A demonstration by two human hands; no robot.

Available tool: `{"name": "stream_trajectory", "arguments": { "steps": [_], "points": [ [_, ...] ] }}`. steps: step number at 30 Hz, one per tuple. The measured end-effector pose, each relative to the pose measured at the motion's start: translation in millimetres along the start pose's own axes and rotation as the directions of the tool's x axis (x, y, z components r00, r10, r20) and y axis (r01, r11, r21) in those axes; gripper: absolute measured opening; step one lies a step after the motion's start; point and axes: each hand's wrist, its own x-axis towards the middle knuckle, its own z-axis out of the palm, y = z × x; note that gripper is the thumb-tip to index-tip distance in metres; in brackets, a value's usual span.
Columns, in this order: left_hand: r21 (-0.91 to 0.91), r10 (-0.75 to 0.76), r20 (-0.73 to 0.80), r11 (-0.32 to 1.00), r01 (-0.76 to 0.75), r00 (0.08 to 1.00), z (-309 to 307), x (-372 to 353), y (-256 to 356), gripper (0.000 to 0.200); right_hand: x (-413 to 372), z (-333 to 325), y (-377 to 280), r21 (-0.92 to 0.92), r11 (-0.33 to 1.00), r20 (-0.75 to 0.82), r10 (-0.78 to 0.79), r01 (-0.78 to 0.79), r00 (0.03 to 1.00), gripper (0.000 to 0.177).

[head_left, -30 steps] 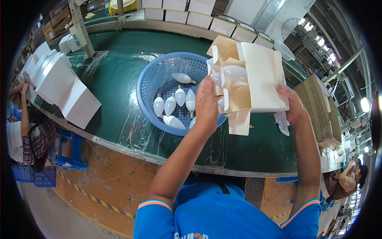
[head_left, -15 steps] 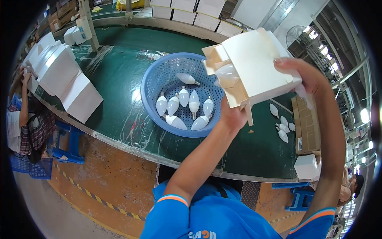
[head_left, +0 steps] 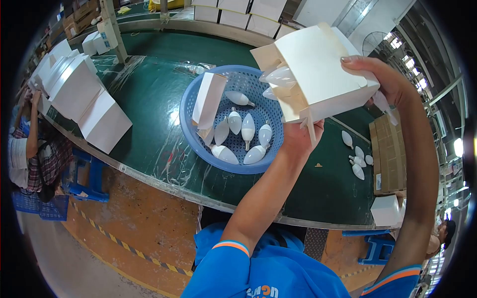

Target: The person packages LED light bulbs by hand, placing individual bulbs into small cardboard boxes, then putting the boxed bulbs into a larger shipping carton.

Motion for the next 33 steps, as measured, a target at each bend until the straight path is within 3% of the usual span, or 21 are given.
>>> {"name": "stream_trajectory", "arguments": {
  "steps": [3, 5, 7, 9, 11, 12, 13, 14, 15, 17, 19, 21, 22, 24, 26, 27, 28, 30, 31, 32, 33],
  "points": [
    [0.117, 0.034, 0.083, 0.992, -0.043, 0.996, -0.5, -5.0, -0.9, 0.021, -3.5, -0.1, 29.6, 0.153, 0.988, -0.103, 0.016, 0.000, 0.995, 0.061],
    [0.042, 0.013, 0.054, 0.999, -0.015, 0.998, -2.7, -2.4, -2.3, 0.023, -7.3, -1.9, 25.4, 0.183, 0.983, -0.038, -0.007, 0.014, 0.999, 0.057],
    [-0.115, -0.060, 0.003, 0.992, 0.060, 0.998, -6.5, 3.1, -9.1, 0.027, -14.4, 1.4, 7.7, 0.029, 0.992, -0.063, -0.123, 0.125, 0.990, 0.054],
    [-0.133, -0.084, 0.038, 0.987, 0.089, 0.996, -4.9, 14.6, -12.3, 0.027, -32.9, 21.6, -20.0, -0.034, 0.983, -0.128, -0.184, 0.181, 0.975, 0.057],
    [-0.173, -0.051, 0.283, 0.979, 0.103, 0.958, -2.5, 21.0, -14.3, 0.027, -35.2, 35.1, -30.8, -0.177, 0.959, -0.228, -0.259, 0.221, 0.939, 0.062],
    [-0.259, -0.105, 0.414, 0.939, 0.228, 0.904, -13.6, 32.4, -9.9, 0.034, -31.3, 37.7, -34.4, -0.174, 0.960, -0.229, -0.258, 0.221, 0.939, 0.062],
    [-0.253, -0.108, 0.414, 0.940, 0.228, 0.904, -15.9, 39.6, -7.4, 0.034, -22.9, 37.1, -39.4, -0.313, 0.921, -0.141, -0.284, 0.229, 0.948, 0.064],
    [-0.242, -0.125, 0.534, 0.925, 0.292, 0.836, -18.9, 46.5, -5.1, 0.034, -15.4, 37.1, -42.9, -0.447, 0.860, -0.045, -0.296, 0.245, 0.954, 0.066],
    [-0.229, -0.132, 0.640, 0.908, 0.351, 0.757, -24.5, 49.8, -4.4, 0.033, -11.1, 39.7, -42.5, -0.446, 0.860, -0.037, -0.293, 0.246, 0.956, 0.066],
    [-0.224, -0.126, 0.592, 0.923, 0.312, 0.796, -37.1, 53.7, -4.1, 0.032, -5.7, 44.1, -37.8, -0.318, 0.926, -0.127, -0.252, 0.201, 0.959, 0.070],
    [-0.220, -0.101, 0.555, 0.939, 0.263, 0.826, -34.9, 50.9, -0.4, 0.031, 0.0, 43.0, -37.3, -0.331, 0.925, -0.099, -0.230, 0.186, 0.968, 0.070],
    [-0.278, -0.091, 0.413, 0.935, 0.221, 0.906, -30.2, 44.2, 0.0, 0.031, -1.9, 40.1, -31.5, -0.338, 0.926, -0.084, -0.205, 0.165, 0.975, 0.070],
    [-0.280, -0.087, 0.413, 0.935, 0.217, 0.907, -23.2, 36.5, -1.7, 0.031, -6.1, 39.4, -27.0, -0.271, 0.952, -0.126, -0.183, 0.143, 0.975, 0.069],
    [-0.207, -0.050, 0.088, 0.976, 0.067, 0.995, -11.9, 23.4, -4.7, 0.032, -15.2, 38.8, -19.2, -0.201, 0.971, -0.165, -0.161, 0.127, 0.973, 0.067],
    [-0.133, -0.028, 0.093, 0.990, 0.040, 0.995, -18.9, 24.9, -5.0, 0.031, -26.0, 35.4, -9.1, -0.104, 0.992, -0.251, -0.094, 0.070, 0.963, 0.063],
    [-0.062, -0.005, 0.104, 0.998, 0.012, 0.995, -23.5, 27.2, -5.4, 0.030, -26.3, 28.3, 2.9, -0.099, 0.993, -0.262, -0.093, 0.069, 0.960, 0.063],
    [-0.057, -0.019, 0.108, 0.998, 0.025, 0.994, -31.7, 27.6, -1.9, 0.030, -22.5, 20.1, 23.8, 0.037, 0.996, -0.247, -0.064, 0.076, 0.967, 0.060],
    [0.137, -0.168, 0.485, 0.984, 0.115, 0.858, -47.2, 19.6, 10.5, 0.030, -8.4, 10.0, 76.7, 0.349, 0.929, -0.183, -0.064, 0.126, 0.981, 0.050],
    [0.143, -0.190, 0.487, 0.980, 0.137, 0.852, -33.6, 6.3, 7.5, 0.030, 0.4, 10.0, 104.0, 0.517, 0.841, -0.146, -0.098, 0.161, 0.984, 0.044],
    [0.363, -0.067, 0.303, 0.930, -0.050, 0.950, -8.5, -13.1, 0.6, 0.031, -3.1, 17.3, 117.0, 0.584, 0.795, -0.186, -0.069, 0.167, 0.980, 0.041],
    [0.591, 0.109, 0.150, 0.787, -0.178, 0.983, 5.0, -25.3, -3.0, 0.033, -10.6, 27.2, 131.9, 0.648, 0.741, -0.226, -0.036, 0.178, 0.974, 0.038]
  ]
}}
